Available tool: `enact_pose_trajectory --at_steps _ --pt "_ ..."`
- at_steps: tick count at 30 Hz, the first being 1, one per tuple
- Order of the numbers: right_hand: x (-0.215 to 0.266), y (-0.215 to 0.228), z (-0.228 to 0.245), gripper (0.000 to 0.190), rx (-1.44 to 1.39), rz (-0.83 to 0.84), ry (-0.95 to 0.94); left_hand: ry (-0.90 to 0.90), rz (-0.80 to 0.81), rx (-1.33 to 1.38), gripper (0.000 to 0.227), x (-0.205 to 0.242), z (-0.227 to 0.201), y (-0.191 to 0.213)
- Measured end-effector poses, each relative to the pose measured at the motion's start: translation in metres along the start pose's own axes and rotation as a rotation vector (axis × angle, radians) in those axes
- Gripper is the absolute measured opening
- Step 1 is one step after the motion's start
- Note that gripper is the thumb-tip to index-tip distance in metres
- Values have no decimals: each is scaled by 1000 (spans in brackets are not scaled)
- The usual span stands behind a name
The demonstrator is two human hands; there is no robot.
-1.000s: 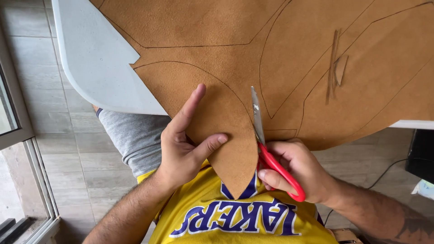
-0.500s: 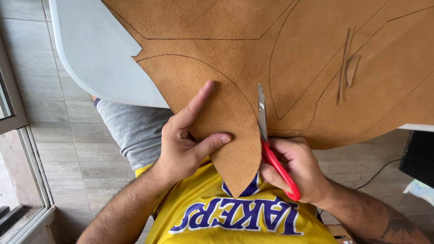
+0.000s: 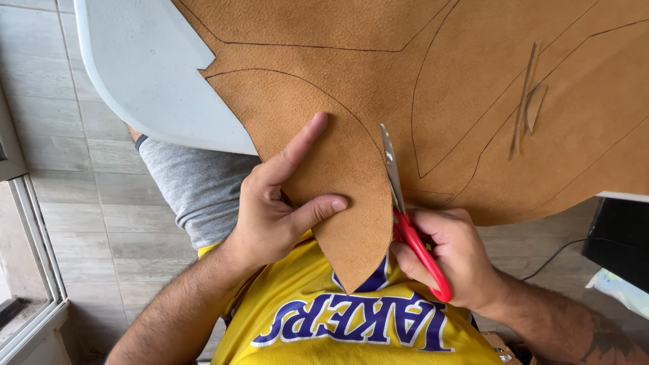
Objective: Cutting out leather patterns from a large hide using scissors on a workshop table.
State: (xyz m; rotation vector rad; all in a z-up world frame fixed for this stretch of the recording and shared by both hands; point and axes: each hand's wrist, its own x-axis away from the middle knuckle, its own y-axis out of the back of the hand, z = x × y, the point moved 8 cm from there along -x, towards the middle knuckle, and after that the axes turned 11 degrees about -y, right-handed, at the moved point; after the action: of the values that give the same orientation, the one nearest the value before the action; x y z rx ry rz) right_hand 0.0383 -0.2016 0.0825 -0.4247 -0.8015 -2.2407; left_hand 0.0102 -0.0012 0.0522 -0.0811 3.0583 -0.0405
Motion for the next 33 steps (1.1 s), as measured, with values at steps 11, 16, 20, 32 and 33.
enact_pose_trajectory --at_steps 11,16,20,32,33 --pt "-2 -3 -7 25 -62 22 -47 24 -101 -50 76 -2 -8 2" --pt "2 -10 -15 11 -178 110 -172 29 -269 -121 66 -10 -22 9" --pt "0 -10 -22 18 -217 170 -164 -6 -221 -103 81 -13 -16 6" --pt "-17 5 -4 20 -150 157 -188 -56 -173 -28 84 -14 -6 9" --pt "-17 3 -5 20 -148 159 -191 -53 -175 -25 84 -13 -6 9"
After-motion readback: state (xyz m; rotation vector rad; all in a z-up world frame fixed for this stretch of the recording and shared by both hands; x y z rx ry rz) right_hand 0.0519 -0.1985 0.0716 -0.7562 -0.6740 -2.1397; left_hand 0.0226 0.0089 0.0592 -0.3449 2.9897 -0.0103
